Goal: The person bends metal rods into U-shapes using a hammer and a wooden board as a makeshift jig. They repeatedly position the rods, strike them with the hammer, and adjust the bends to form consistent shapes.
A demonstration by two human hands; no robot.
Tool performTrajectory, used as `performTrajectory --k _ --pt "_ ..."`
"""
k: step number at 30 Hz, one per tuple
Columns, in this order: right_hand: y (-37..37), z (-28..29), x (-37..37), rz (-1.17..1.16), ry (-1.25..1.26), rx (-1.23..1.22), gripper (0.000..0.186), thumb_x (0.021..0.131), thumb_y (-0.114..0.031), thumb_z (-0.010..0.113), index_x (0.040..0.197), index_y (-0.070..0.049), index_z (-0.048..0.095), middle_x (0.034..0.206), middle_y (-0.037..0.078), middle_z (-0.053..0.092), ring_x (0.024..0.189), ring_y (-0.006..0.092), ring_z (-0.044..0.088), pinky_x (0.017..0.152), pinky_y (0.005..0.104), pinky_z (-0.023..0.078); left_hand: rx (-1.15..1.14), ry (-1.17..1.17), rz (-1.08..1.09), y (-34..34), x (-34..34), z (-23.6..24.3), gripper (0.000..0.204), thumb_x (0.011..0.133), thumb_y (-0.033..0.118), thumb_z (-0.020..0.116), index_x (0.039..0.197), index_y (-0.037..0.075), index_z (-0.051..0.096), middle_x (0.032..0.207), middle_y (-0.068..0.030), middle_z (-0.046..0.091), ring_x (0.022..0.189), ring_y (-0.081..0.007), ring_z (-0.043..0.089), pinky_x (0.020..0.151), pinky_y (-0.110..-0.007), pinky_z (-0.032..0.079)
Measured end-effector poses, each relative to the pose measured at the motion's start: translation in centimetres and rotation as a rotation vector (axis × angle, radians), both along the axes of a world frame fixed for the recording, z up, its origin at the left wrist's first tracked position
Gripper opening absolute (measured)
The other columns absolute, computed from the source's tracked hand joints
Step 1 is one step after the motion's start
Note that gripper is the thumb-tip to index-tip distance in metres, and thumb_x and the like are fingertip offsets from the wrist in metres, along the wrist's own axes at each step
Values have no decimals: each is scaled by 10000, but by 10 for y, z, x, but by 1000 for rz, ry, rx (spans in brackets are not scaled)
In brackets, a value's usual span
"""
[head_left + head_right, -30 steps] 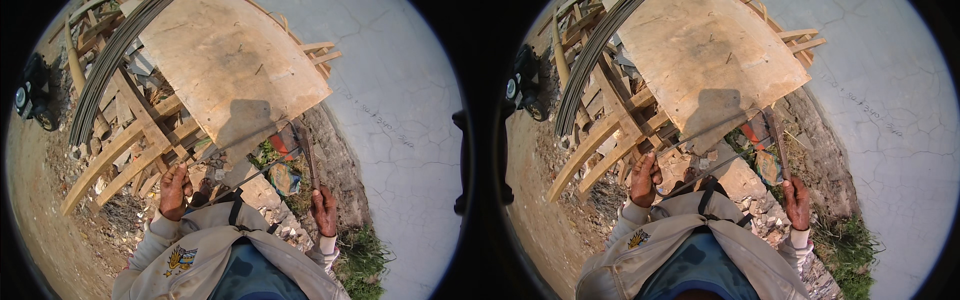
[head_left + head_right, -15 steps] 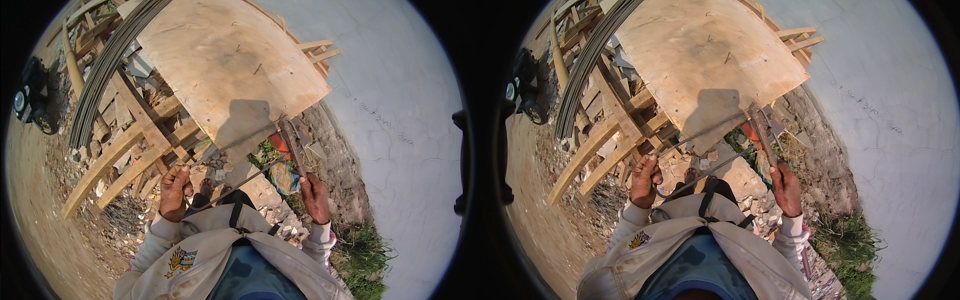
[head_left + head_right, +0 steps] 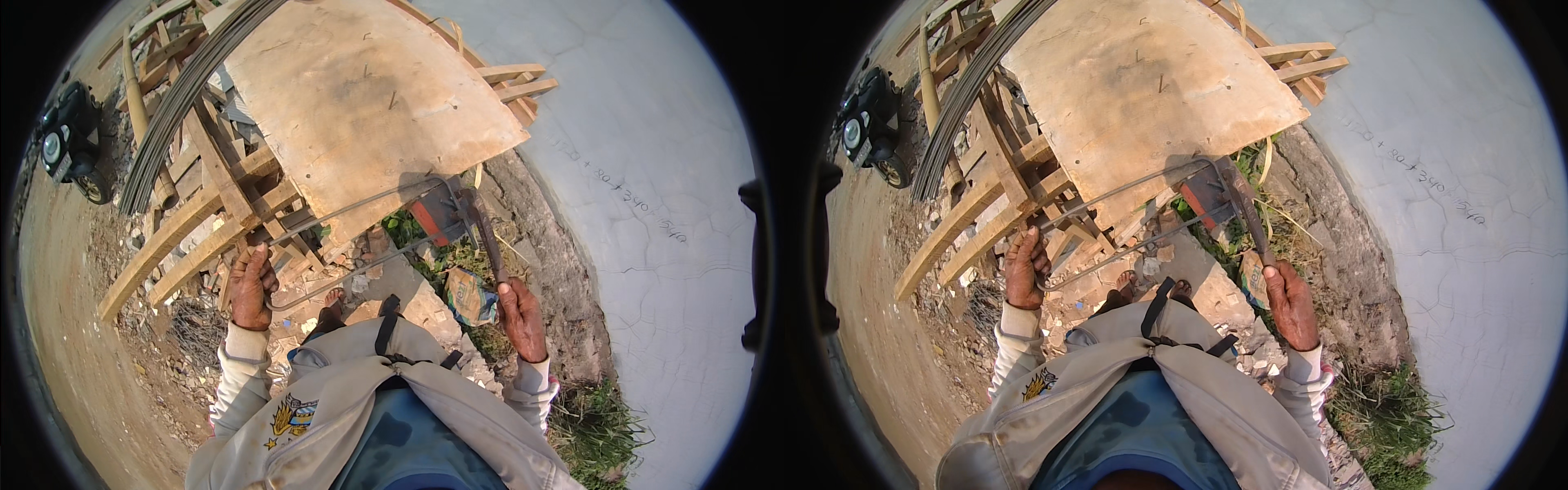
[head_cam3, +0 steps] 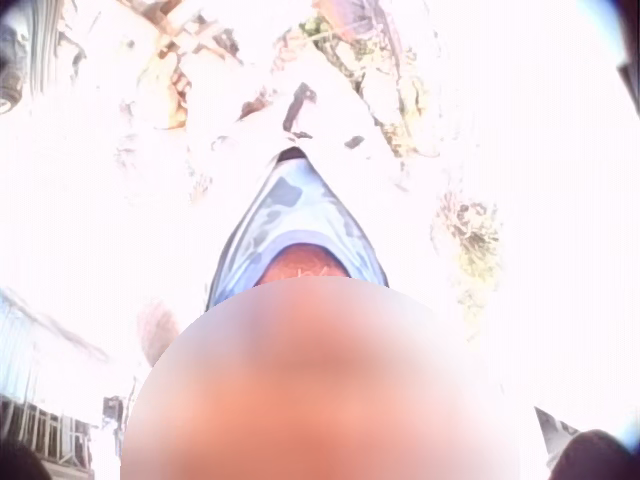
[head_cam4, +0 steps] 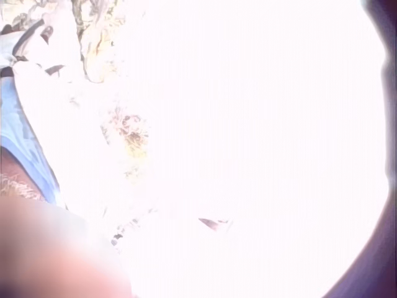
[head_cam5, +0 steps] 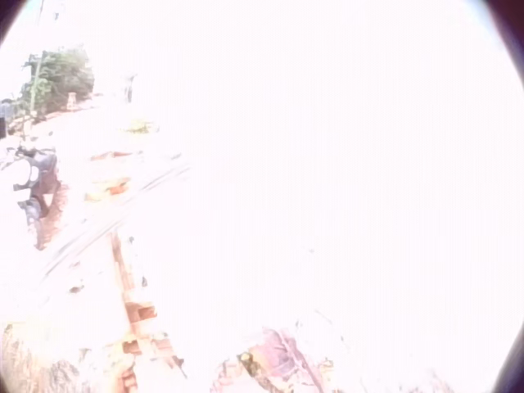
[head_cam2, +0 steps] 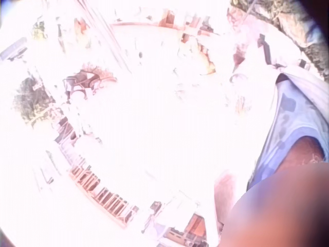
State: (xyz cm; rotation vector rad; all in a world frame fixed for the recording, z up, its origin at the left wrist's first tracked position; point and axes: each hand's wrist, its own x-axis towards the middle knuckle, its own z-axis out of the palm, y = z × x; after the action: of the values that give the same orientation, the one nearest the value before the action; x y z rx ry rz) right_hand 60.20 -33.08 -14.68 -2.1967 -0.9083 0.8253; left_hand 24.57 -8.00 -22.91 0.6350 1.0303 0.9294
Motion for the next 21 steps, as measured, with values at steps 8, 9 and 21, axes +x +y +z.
performTrajectory --k 8,9,21 --pt "-39 -3 77 129 -148 -90 524 1050 -485 521 818 -16 550 627 39 415 583 157 413 537 362 354 62 48 68 1 0 -5 113 963 219 724 917 137 662 652 100 437 525 -36 363 479 -215 285" --pt "-37 -1 85 188 -223 -112 529 1045 -486 529 808 -13 548 618 53 413 576 165 416 535 371 357 66 67 72 0 0 -6 111 962 219 724 921 137 663 652 100 437 524 -36 366 479 -214 286" --pt "9 2 152 606 -499 -135 555 1017 -531 538 799 -27 618 557 171 508 512 362 565 522 467 435 76 122 70 2 0 -9 100 977 229 697 923 168 638 669 112 448 520 -17 351 471 -192 286"
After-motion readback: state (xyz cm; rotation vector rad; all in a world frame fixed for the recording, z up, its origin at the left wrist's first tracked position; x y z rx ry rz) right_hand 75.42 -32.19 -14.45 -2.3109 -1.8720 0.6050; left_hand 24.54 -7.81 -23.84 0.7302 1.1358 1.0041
